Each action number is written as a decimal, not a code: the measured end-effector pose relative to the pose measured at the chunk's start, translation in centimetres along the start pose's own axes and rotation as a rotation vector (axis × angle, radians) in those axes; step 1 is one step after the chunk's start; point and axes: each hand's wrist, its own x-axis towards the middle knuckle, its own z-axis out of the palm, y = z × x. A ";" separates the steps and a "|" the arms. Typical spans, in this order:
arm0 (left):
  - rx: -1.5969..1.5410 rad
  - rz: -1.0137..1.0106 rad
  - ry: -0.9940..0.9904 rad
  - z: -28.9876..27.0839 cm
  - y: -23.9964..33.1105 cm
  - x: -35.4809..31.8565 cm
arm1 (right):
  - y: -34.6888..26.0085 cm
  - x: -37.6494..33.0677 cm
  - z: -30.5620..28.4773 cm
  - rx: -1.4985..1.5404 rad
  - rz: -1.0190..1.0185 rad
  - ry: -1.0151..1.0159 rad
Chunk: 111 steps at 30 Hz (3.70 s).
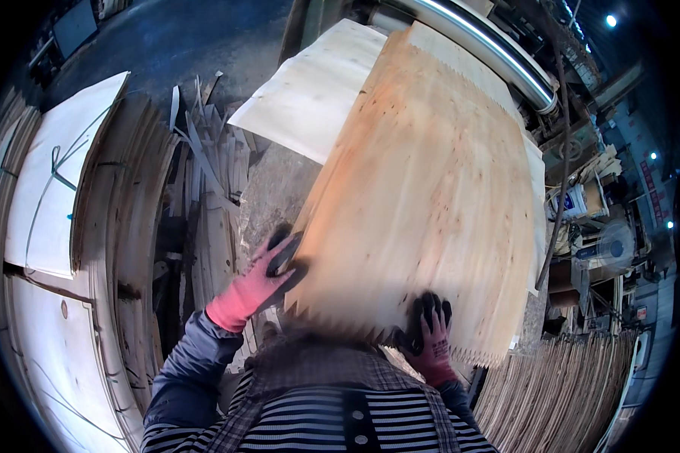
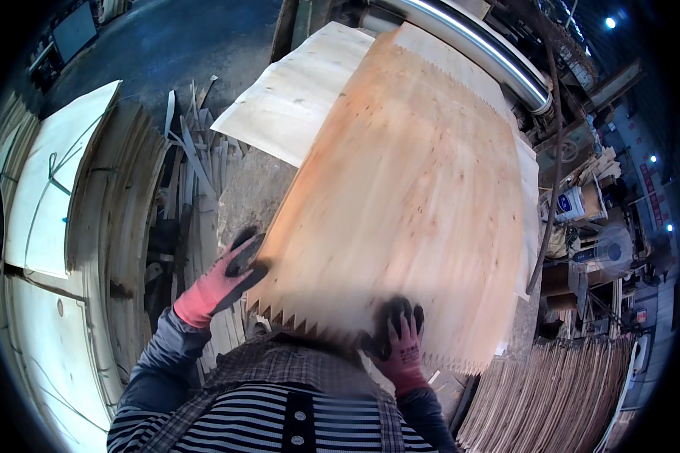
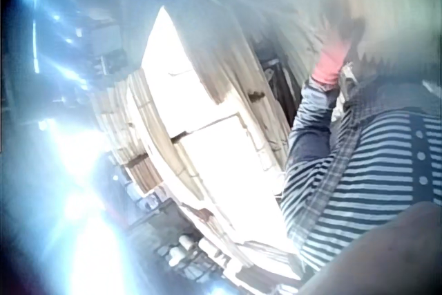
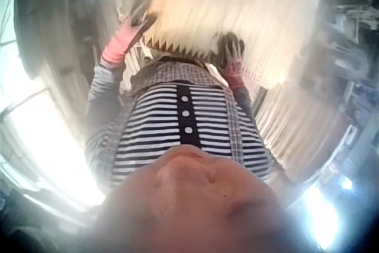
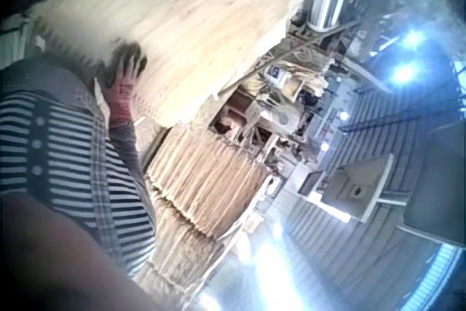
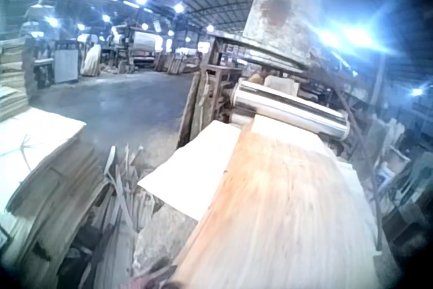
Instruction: The person feeds large sheets of wood veneer through a roller machine, then stacks the processed sheets on a pile to the right. The person repeatedly picks up new sheets, guides them through the machine, and places them on the growing stack.
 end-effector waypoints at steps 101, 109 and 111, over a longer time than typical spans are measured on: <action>-0.481 -0.355 -0.198 3.6 4.9 -0.6 | 19.5 29.4 -0.8 -0.071 0.220 0.445; 0.336 -0.223 0.216 5.4 -5.5 0.1 | 11.1 23.0 -4.5 -0.197 0.045 0.459; 0.438 -0.045 0.224 4.0 -4.1 0.1 | 8.0 17.0 -3.7 -0.152 0.016 0.319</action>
